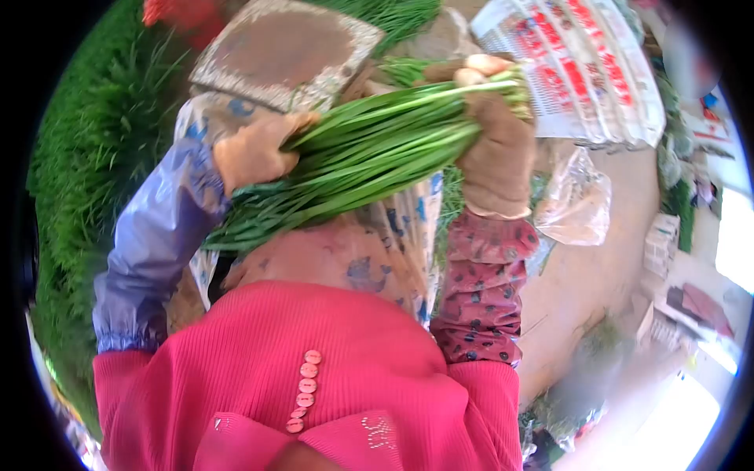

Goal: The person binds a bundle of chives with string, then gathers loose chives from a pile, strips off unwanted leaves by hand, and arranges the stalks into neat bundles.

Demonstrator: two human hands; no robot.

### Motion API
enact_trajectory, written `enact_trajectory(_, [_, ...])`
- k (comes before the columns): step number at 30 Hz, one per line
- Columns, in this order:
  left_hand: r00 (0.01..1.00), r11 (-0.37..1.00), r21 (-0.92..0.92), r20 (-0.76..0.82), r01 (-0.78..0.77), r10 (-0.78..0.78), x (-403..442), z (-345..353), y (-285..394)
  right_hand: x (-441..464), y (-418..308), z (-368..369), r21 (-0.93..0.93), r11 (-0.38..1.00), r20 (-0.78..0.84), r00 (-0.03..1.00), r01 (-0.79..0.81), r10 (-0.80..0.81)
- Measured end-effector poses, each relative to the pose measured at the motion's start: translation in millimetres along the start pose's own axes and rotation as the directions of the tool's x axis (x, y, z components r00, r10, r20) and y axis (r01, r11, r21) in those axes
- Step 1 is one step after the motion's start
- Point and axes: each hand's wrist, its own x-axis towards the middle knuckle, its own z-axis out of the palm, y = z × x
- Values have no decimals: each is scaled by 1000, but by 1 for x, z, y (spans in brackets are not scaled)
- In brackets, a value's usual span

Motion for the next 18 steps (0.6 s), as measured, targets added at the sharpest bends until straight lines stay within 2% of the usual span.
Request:
enact_trajectory(1, [998, 992, -110, 19, -64, 67, -1, 2, -5, 3, 1, -3, 15, 1000, -35, 999, -24, 24])
enact_trajectory(5, [968, 966, -113, 68, -233, 242, -7, -16, -6, 3, 22, -10, -105, 994, -119, 993, -33, 21])
enact_trajectory(6, [983, 922, -348, 3, -172, 184, -10, -20, -8, 2, 26, -13, -58, 997, -165, 986, -46, 36])
enact_trajectory(7, [993, 818, -564, -42, -114, 110, -11, -25, -6, 2, 28, -13, -6, 998, -208, 977, -58, 55])
enact_trajectory(9, [968, 932, -316, -226, -181, 111, 2, -25, 3, 3, 28, -7, -27, 996, -216, 974, -82, 75])
enact_trajectory(11, [874, 935, 146, -333, -324, 355, 16, -15, 31, 7, 32, 3, -116, 990, -195, 979, -76, 53])
enact_trajectory(13, [899, 955, 145, -326, -257, 292, 40, 8, 35, 8, 32, 10, -156, 981, -215, 973, -118, 83])
enact_trajectory(14, [909, 978, 98, -363, -183, 206, 43, 12, 44, 7, 30, 16, -145, 984, -164, 983, -101, 77])
enact_trajectory(15, [910, 979, 96, -363, -178, 201, 45, 14, 46, 6, 29, 19, -132, 988, -116, 991, -84, 69])
enact_trajectory(17, [907, 986, 123, -393, -110, 150, 49, 15, 49, 4, 30, 18, -104, 989, -93, 991, -102, 93])
enact_trajectory(18, [907, 972, 229, -397, -52, 142, 48, 19, 54, -2, 27, 20, -165, 981, -62, 994, -100, 91])
